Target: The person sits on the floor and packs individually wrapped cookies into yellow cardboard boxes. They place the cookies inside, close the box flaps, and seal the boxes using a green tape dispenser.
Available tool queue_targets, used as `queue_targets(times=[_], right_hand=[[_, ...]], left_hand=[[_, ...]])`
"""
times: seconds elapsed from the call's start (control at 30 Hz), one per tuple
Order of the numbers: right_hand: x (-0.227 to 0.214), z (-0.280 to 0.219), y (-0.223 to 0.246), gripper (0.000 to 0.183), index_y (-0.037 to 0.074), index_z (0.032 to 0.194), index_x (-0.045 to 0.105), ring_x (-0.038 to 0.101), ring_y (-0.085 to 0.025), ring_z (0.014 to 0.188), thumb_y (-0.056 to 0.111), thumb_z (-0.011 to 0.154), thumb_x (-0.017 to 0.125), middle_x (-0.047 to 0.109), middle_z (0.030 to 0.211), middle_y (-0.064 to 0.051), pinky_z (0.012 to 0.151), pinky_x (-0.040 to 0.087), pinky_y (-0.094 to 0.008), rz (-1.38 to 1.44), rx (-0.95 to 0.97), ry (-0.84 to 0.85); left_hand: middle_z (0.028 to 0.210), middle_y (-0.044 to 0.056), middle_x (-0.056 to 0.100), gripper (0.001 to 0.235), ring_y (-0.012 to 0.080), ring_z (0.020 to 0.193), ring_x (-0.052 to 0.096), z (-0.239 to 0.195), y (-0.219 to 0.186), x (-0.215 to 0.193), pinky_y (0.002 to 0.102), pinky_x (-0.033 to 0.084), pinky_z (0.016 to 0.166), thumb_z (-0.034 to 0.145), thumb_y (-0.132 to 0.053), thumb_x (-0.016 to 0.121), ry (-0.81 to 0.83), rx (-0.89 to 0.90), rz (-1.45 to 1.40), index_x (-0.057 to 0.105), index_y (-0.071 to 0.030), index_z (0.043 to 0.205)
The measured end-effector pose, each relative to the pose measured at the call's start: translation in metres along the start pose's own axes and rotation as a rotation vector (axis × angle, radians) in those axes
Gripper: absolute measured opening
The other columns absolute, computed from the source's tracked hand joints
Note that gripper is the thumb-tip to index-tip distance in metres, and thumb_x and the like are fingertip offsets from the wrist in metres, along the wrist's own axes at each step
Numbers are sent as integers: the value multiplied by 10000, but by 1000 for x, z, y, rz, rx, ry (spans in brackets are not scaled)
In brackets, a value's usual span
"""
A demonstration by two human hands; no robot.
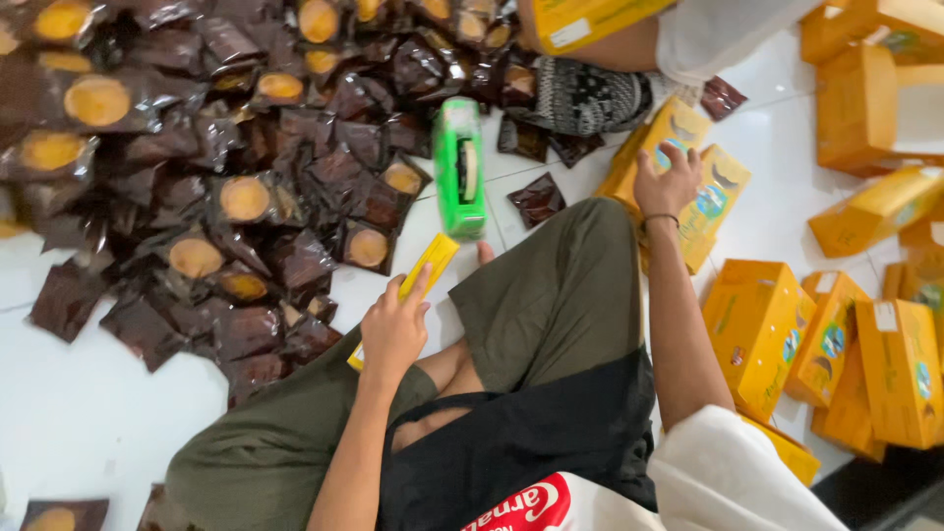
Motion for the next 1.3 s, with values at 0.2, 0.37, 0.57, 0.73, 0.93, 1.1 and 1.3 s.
queue_targets(times=[0.2, 0.37, 0.57, 0.73, 0.93, 1.1, 1.3], right_hand=[[-43, -161, 154, 278, 152, 1186, 711, 668, -271, 1142, 124, 920, 789, 690, 1230, -110, 849, 538, -355, 543, -271, 358], [71, -237, 155, 463, 88, 1319, 658, 667, -329, 1175, 354, 953, 756, 698, 1243, -196, 961, 574, -441, 608, 162, 664], [100, -232, 119, 171, 146, 825, 786, 660, -171, 719, 312, 870, 782, 680, 690, -84, 734, 542, -348, 591, 336, 451], [110, -251, 83, 223, 138, 879, 824, 699, -179, 634, 349, 907, 758, 689, 597, -28, 580, 525, -345, 337, 241, 525], [97, -251, 100, 197, 145, 851, 785, 757, -283, 801, 304, 950, 725, 745, 712, -47, 699, 589, -403, 196, 127, 564], [86, -240, 113, 175, 167, 930, 819, 747, -261, 773, 323, 923, 739, 722, 651, -18, 717, 577, -398, 161, 105, 591], [84, -240, 115, 185, 166, 956, 823, 752, -277, 873, 333, 906, 760, 748, 734, -36, 774, 594, -418, 115, 84, 690]], left_hand=[[1312, 116, 589, 560, 396, 994, 732, 2, 21, 17, 507, 626, 769, 991, -288, 545, 84, -179, -88, 487, -425, 1530], [1291, 128, 611, 546, 406, 987, 741, 1, 21, 11, 511, 631, 761, 977, -260, 575, 75, -234, -144, 528, -438, 1491], [1292, 181, 633, 535, 419, 984, 744, 4, 24, -4, 523, 627, 760, 975, -188, 591, 55, -277, -222, 576, -370, 1478], [1309, 187, 613, 557, 452, 1021, 725, 1, 24, 4, 560, 618, 783, 987, -205, 590, 56, -268, -259, 523, -361, 1516], [1300, 171, 626, 537, 419, 1006, 737, 1, 22, -7, 526, 621, 789, 985, -206, 591, 76, -263, -276, 548, -357, 1498], [1306, 186, 621, 572, 446, 1033, 726, 0, 23, -5, 547, 618, 800, 964, -141, 614, 46, -241, -290, 559, -354, 1492], [1330, 180, 626, 596, 446, 1058, 722, -8, 23, 2, 562, 613, 823, 947, -154, 641, 34, -257, -287, 555, -382, 1491]])
Point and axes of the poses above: each hand's wrist, its own z-axis towards the middle knuckle, its own x-axis out of the palm, y = z × x, the point moved 8 cm from there along z, towards the middle knuckle
